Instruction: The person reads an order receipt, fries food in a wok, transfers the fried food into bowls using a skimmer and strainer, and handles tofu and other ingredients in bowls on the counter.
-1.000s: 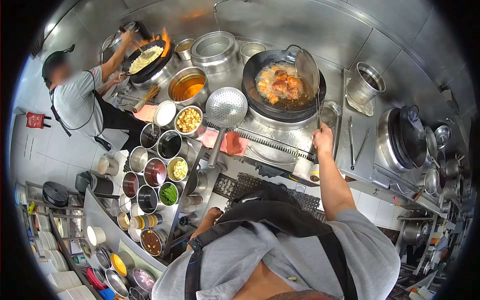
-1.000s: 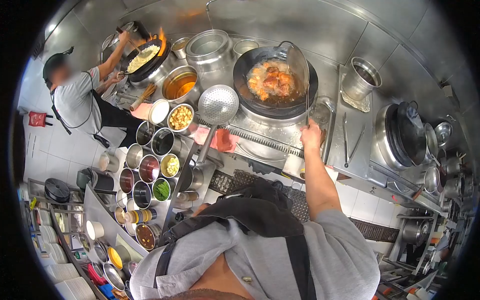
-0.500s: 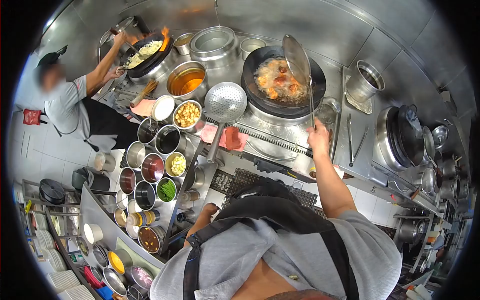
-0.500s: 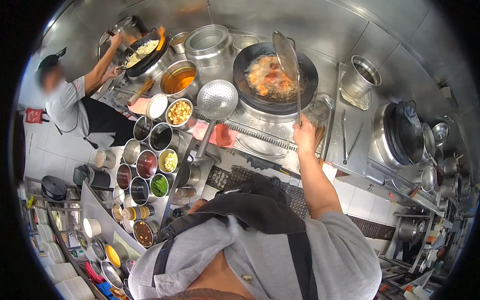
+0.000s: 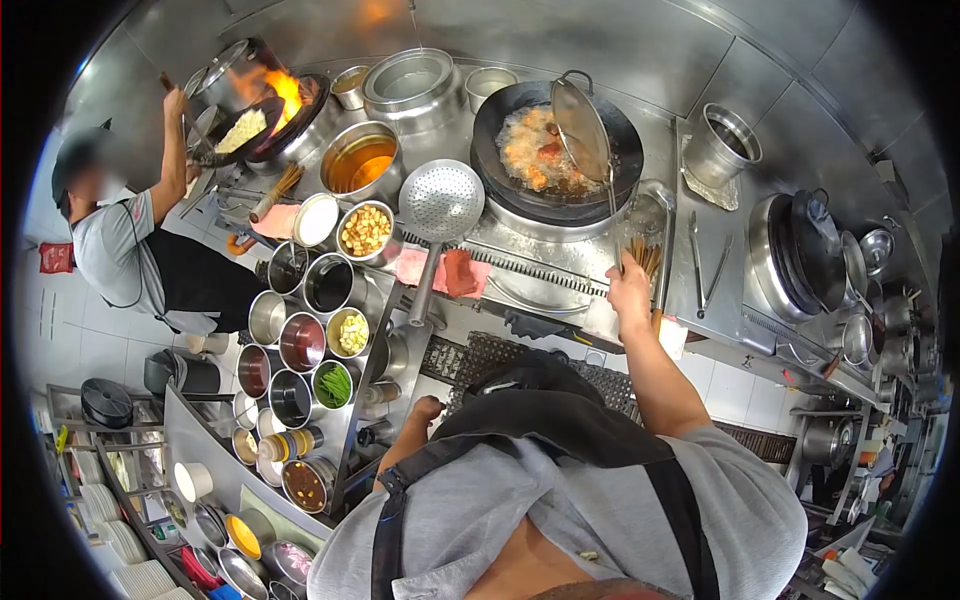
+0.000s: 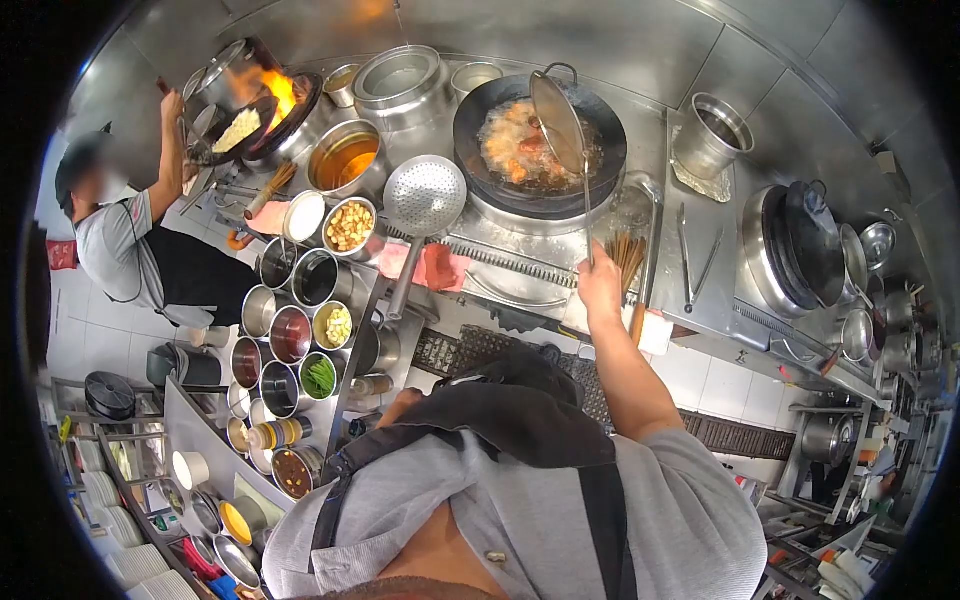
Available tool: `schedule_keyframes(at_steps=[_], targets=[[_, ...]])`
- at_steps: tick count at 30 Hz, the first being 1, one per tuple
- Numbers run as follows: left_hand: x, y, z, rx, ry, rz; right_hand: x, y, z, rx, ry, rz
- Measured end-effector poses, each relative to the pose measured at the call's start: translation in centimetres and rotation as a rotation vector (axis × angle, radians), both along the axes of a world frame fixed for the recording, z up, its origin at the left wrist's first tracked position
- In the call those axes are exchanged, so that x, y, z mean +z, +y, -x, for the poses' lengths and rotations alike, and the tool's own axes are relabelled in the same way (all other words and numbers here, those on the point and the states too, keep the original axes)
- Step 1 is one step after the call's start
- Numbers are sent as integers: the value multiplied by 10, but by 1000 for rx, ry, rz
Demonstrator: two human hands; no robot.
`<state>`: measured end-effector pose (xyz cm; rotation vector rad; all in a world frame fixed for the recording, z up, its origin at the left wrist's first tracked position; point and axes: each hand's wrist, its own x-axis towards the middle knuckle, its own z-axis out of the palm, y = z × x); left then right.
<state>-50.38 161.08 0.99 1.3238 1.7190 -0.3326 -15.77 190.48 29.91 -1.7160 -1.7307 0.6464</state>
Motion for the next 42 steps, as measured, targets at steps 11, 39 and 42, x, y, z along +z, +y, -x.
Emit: schedule_keyframes(at_steps=[11, 39, 42], targets=[[6, -15, 3, -132, 54, -9, -32, 2, -45, -19, 93, -26], [-57, -27, 29, -307, 41, -27, -16, 73, 14, 30, -200, -101], [-59, -27, 29, -409, 50, -82, -18, 73, 17, 31, -128, -184]])
